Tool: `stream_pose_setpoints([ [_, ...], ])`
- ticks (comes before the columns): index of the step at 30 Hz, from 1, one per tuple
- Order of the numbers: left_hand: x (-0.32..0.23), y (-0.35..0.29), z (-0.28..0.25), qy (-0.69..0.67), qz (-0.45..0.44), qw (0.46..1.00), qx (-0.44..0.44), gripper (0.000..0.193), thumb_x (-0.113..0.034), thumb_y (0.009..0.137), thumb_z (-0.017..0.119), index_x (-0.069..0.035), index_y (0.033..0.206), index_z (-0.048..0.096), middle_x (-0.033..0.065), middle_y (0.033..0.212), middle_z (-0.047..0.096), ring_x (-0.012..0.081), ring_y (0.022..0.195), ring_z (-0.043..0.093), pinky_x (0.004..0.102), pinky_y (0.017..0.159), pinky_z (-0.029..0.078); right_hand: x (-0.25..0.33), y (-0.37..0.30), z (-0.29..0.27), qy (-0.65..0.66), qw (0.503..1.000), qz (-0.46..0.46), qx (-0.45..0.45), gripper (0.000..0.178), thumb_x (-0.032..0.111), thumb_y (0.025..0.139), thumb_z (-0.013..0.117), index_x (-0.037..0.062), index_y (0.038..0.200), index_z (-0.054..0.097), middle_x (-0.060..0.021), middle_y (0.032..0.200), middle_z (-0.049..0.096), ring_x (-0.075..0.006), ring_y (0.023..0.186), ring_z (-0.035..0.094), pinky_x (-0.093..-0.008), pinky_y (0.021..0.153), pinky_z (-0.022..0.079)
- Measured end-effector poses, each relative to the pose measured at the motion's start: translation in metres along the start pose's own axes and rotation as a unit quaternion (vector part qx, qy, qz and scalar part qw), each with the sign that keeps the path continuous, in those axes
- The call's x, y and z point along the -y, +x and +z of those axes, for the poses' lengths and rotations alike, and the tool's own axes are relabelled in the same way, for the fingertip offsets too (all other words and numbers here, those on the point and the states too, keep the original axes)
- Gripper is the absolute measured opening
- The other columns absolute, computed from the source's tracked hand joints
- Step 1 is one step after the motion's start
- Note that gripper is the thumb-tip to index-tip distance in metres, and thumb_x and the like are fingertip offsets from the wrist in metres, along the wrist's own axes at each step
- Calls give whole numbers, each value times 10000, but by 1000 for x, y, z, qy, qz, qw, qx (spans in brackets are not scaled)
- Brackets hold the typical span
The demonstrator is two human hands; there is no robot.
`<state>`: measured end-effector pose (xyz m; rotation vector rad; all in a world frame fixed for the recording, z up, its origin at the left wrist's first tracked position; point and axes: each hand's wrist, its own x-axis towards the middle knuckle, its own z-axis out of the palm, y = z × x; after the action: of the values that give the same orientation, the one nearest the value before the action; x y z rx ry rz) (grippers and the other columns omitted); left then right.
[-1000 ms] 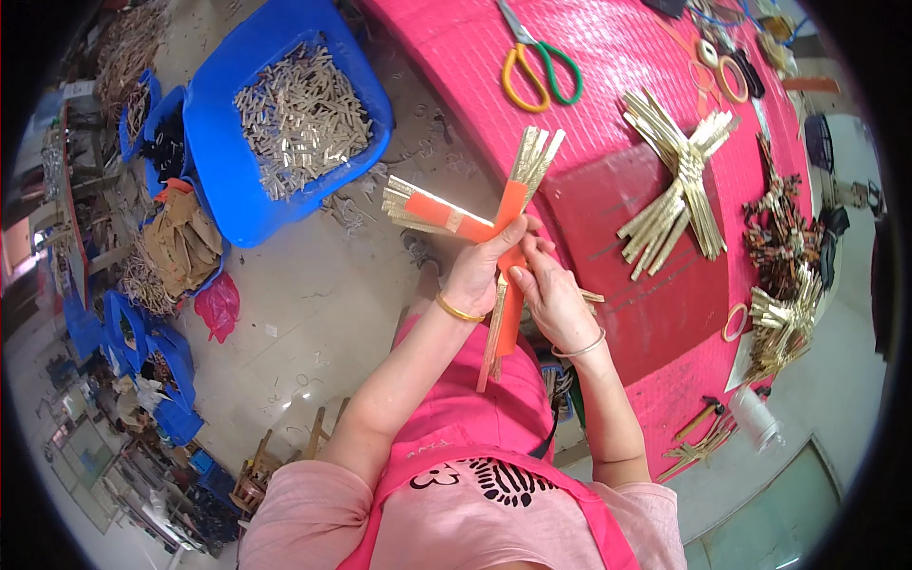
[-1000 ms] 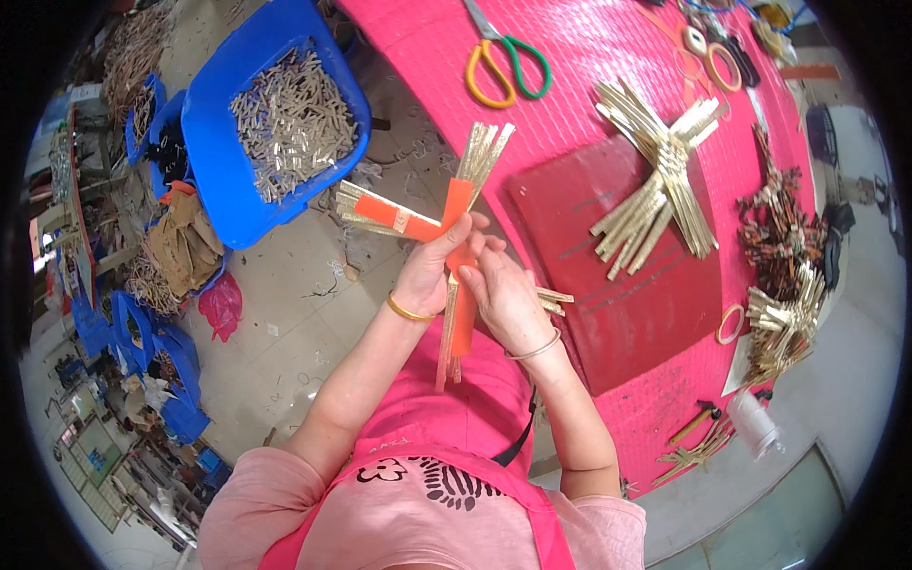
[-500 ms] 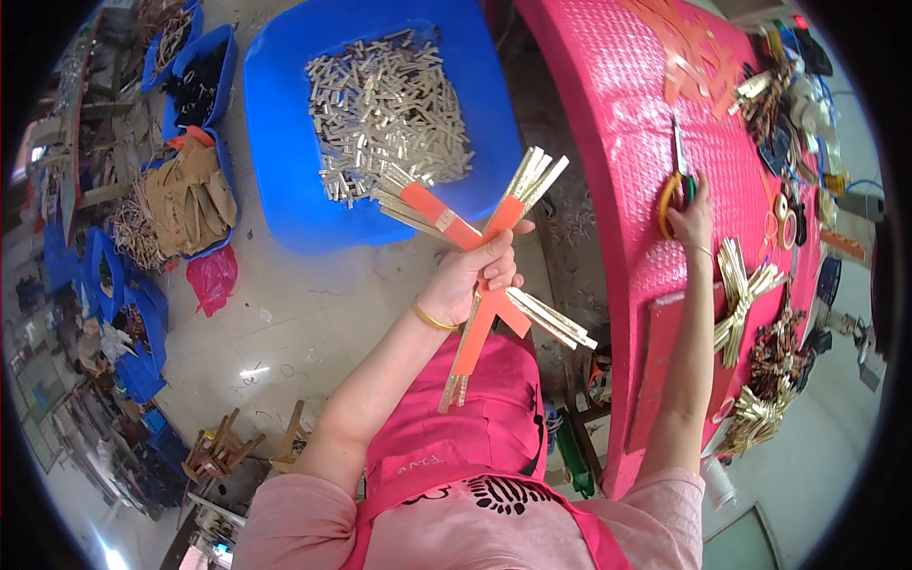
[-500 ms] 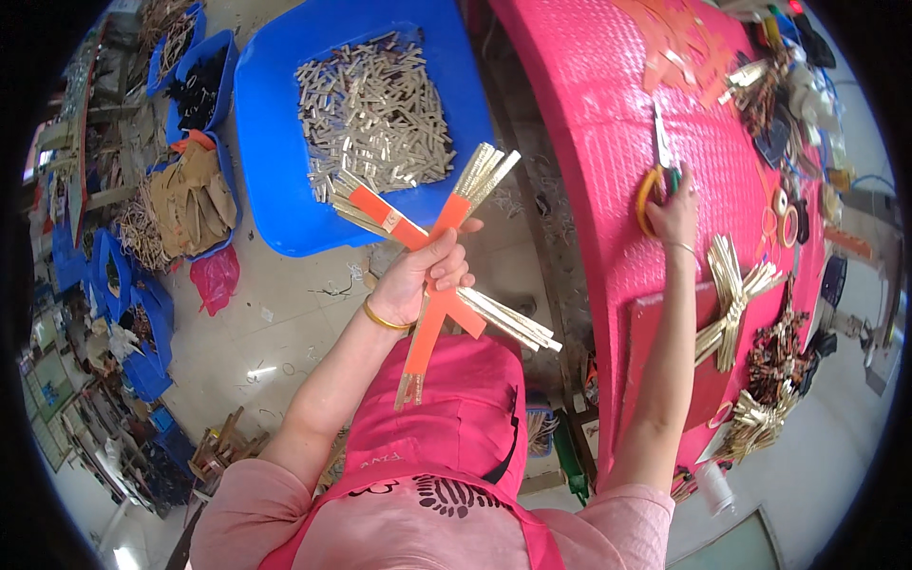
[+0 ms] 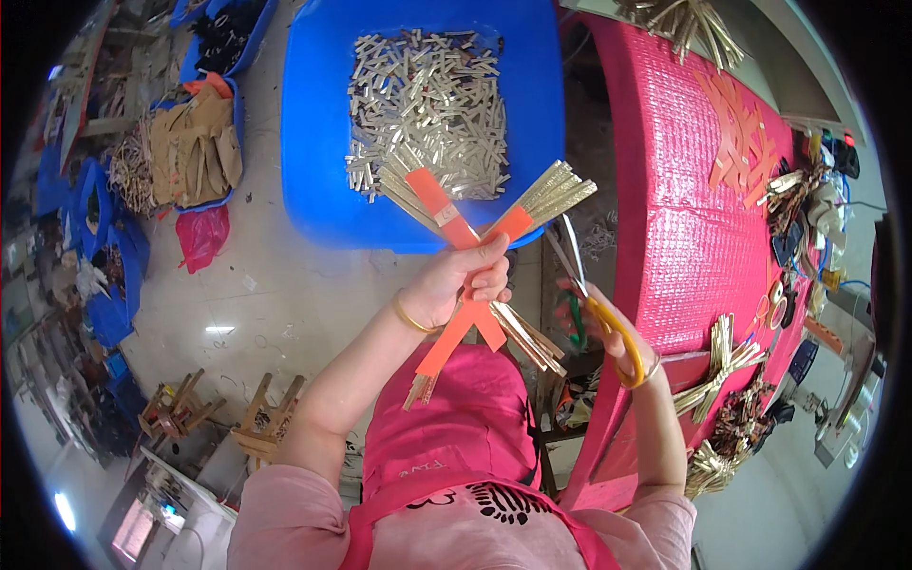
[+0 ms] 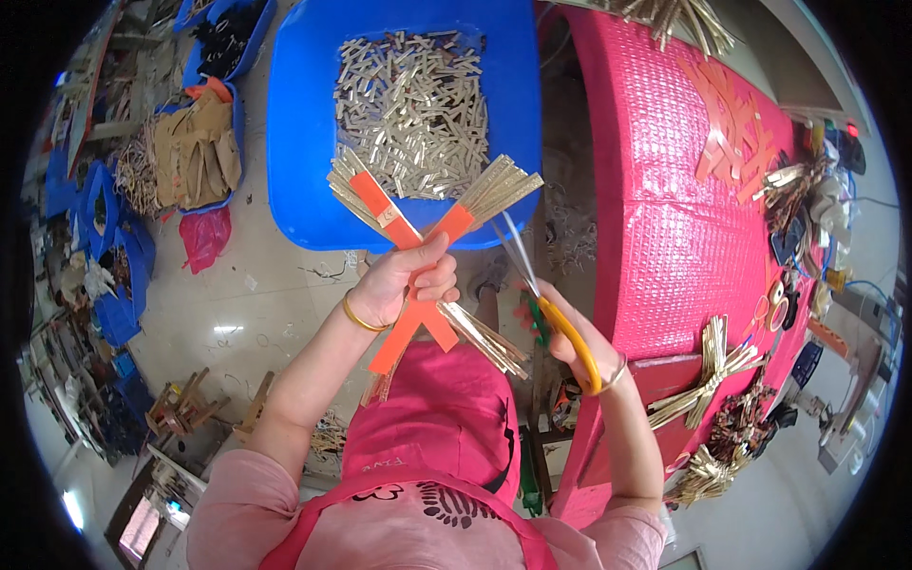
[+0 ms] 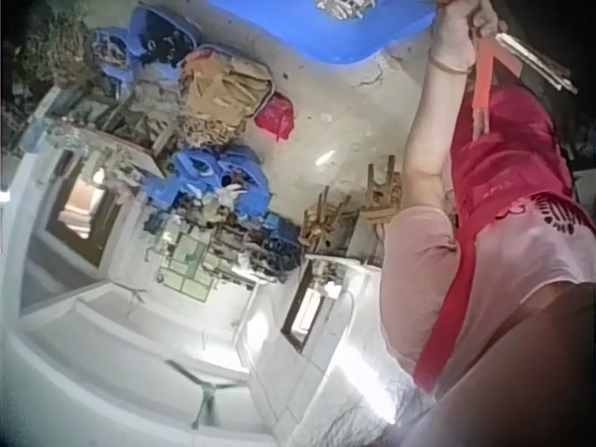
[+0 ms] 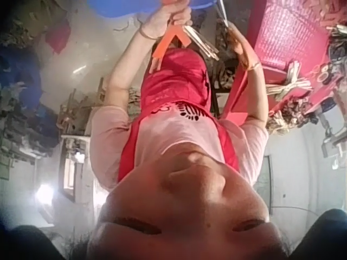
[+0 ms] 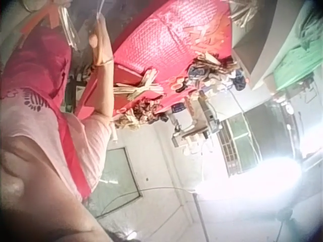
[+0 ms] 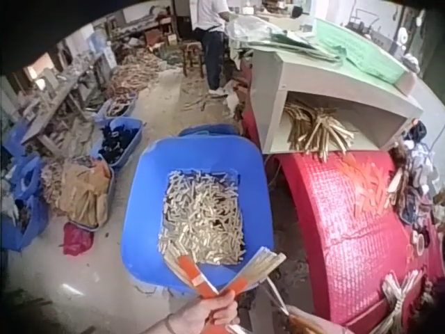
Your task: The recorder is assembling gold and red decorative straw or paper crosses, cutting materials with scissors and aligning pieces by hand.
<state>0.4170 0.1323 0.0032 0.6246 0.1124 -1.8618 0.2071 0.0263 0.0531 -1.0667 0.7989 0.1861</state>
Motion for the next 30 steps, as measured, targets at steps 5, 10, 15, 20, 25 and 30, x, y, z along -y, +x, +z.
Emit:
stream_pose_setpoints([
  [5, 0, -10, -3, 4, 16, 1000, -7, 158, -288, 902, 411, -142, 917, 471, -48, 505, 305, 65, 444, 316, 251, 617, 385, 24, 39, -4, -94, 992, -43, 71, 1036, 725, 566, 563, 33, 1284, 285, -57, 992, 464, -149, 855, 422, -277, 768, 364],
  [10, -4, -24, -8, 12, 41, 999, 2, 157, -279, 905, 405, -137, 925, 469, -49, 505, 296, 61, 444, 311, 247, 623, 377, 45, 52, 10, -127, 989, -12, 71, 1000, 745, 514, 586, 45, 1204, 401, 4, 820, 452, -75, 702, 404, -195, 637, 325],
  [15, -8, -24, -24, -19, 45, 998, 29, 150, -278, 901, 417, -141, 929, 472, -55, 505, 292, 53, 445, 301, 243, 631, 368, 41, 64, 19, -132, 989, -39, 56, 545, 398, 769, 603, -3, 1114, 471, 1, 751, 444, -62, 637, 393, -186, 557, 316],
  [20, -16, -36, -35, 0, 53, 999, 2, 201, -295, 862, 501, -121, 768, 466, -52, 494, 326, 56, 419, 318, 249, 578, 383, 37, 70, 23, -84, 994, -62, -13, 472, 356, 788, 590, -14, 1064, 492, 69, 489, 368, -15, 350, 307, -161, 346, 218],
  [25, -16, -56, -44, 55, -13, 997, 50, 168, -275, 849, 530, -111, 886, 519, -56, 486, 311, 47, 403, 294, 224, 511, 344, 73, 88, 14, -181, 974, -7, 134, 905, 675, 620, 567, 22, 1215, 374, -5, 798, 473, -52, 686, 414, -183, 599, 335],
  [30, -13, -70, -39, 44, -162, 983, 72, 319, -200, 831, 564, -66, 1107, 475, -62, 519, 306, 38, 433, 284, 196, 441, 271, 110, 122, 17, -226, 907, 92, 345, 1026, 740, 596, 506, 24, 1294, 274, -68, 1066, 478, -130, 898, 434, -244, 813, 346],
])
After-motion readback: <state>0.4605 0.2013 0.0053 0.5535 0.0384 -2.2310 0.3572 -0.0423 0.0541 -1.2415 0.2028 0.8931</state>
